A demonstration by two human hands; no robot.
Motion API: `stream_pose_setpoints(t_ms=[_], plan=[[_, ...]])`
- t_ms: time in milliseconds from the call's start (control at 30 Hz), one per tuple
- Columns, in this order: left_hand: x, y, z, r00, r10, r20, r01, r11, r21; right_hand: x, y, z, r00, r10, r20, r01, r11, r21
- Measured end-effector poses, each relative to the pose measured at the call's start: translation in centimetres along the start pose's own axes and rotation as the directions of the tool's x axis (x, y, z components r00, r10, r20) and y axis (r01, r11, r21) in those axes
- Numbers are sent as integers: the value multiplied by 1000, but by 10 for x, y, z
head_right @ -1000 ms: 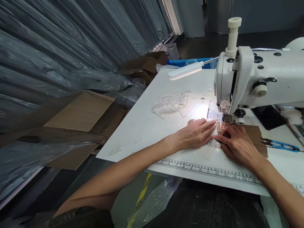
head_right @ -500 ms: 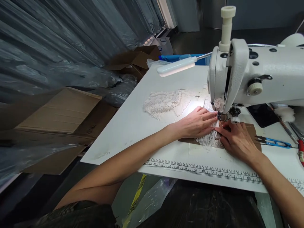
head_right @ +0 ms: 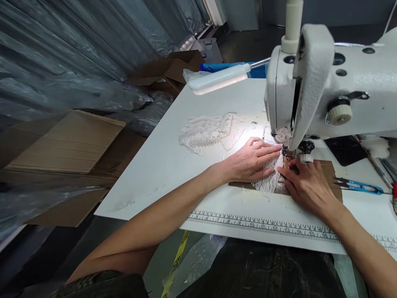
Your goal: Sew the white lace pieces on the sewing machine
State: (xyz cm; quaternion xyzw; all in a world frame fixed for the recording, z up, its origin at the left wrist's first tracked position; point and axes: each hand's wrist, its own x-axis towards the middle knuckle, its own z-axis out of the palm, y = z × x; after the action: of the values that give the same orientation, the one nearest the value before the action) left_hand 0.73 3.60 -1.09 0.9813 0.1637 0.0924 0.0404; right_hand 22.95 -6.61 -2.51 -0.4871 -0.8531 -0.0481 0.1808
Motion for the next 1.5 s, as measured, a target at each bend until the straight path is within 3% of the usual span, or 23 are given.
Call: stream_pose_setpoints(t_ms=[367, 700, 900, 1067, 1300, 1500], plan=[[3, 5, 4, 999, -18, -30, 20, 998, 67, -1, 1, 3, 999, 32, -6, -32, 999, 22], [5, 15, 4, 997, -28, -68, 39, 987, 158, 0, 8, 7, 991, -12, -134, 23, 996, 84], [5, 20, 12, 977, -20, -211, 69, 971, 230, 0, 11, 5, 992, -30, -120, 44, 993, 114], [5, 20, 12, 974, 86, -208, -42, 977, 208, 0, 10, 2, 994, -54, -99, 62, 995, 77], [0, 16, 10, 980, 70, -188, -29, 977, 211, 2, 5, 2, 996, -17, -93, 13, 999, -42], [3, 16, 11, 988, -25, -154, 55, 979, 198, 7, 4, 2, 998, 54, -14, -55, 986, -157]])
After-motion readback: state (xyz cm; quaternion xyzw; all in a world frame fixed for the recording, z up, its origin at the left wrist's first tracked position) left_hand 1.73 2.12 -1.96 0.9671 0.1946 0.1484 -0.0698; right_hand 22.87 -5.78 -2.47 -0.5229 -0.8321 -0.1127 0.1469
